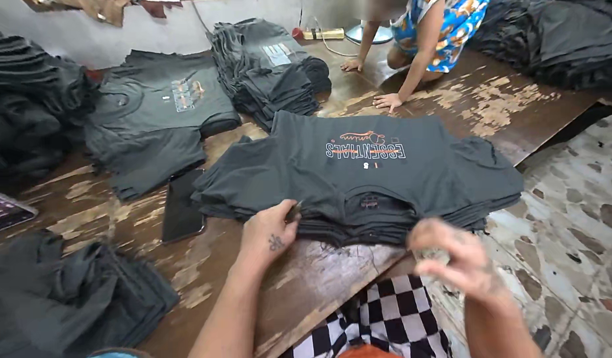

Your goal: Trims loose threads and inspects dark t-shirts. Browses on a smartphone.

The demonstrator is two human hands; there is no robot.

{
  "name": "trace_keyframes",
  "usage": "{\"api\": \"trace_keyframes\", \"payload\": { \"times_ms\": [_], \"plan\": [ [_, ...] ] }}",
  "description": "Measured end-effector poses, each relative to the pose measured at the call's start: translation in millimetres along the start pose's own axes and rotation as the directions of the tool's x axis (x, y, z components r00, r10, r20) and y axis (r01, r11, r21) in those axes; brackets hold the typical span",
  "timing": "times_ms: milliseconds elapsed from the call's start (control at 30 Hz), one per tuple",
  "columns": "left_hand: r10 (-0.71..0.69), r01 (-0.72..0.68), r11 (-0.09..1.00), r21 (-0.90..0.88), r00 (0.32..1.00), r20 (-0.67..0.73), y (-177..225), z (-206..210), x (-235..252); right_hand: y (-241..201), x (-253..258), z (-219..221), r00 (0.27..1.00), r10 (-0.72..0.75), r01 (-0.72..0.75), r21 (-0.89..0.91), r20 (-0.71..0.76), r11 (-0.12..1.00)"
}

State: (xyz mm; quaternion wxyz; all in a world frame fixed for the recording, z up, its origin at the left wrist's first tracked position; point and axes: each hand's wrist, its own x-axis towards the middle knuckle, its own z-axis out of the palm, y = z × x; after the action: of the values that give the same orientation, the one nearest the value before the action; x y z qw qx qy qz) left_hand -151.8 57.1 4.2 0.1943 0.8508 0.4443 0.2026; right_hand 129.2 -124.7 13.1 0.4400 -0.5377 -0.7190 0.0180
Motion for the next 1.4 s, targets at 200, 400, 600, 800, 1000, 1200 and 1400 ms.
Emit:
{"api": "trace_keyframes", "payload": {
  "times_ms": [200, 400, 600, 800, 1000, 1200, 1400],
  "plan": [
    [0.093, -0.154, 0.986, -0.061, 0.821, -0.563, 9.0, -7.8, 2.3, 99.7, -26.6, -61.8, 0.943, 0.331, -0.303, -0.326, 0.032, 0.895],
    [0.059, 0.018, 0.985, 0.171, 0.899, -0.434, 23.1, -41.0, 71.3, 135.2, 61.4, -94.5, 0.975, 0.214, -0.212, -0.546, -0.061, 0.81],
    [-0.279, 0.269, 0.922, 0.28, 0.96, -0.003, -24.9, -28.7, 149.3, 239.2, 105.9, -52.9, 0.709, 0.705, -0.602, -0.502, 0.021, 0.621],
    [-0.33, 0.335, 0.922, 0.194, 0.942, -0.055, -29.0, -30.7, 147.6, 259.1, 87.0, -58.1, 0.69, 0.713, -0.717, -0.242, -0.12, 0.654],
    [-0.387, 0.385, 0.9, 0.202, 0.921, -0.032, -33.2, -36.2, 125.3, 209.5, 82.9, -54.7, 0.625, 0.774, -0.759, -0.306, -0.1, 0.574],
    [-0.424, 0.429, 0.887, 0.169, 0.903, -0.066, -76.1, -29.9, 100.2, 189.5, 101.5, -30.3, 0.633, 0.774, -0.714, -0.412, -0.034, 0.566],
    [-0.235, 0.269, 0.948, 0.17, 0.952, -0.197, -7.6, -42.2, 70.8, 201.5, 108.2, -25.5, 0.702, 0.712, -0.668, -0.344, 0.001, 0.66]
  ]
}}
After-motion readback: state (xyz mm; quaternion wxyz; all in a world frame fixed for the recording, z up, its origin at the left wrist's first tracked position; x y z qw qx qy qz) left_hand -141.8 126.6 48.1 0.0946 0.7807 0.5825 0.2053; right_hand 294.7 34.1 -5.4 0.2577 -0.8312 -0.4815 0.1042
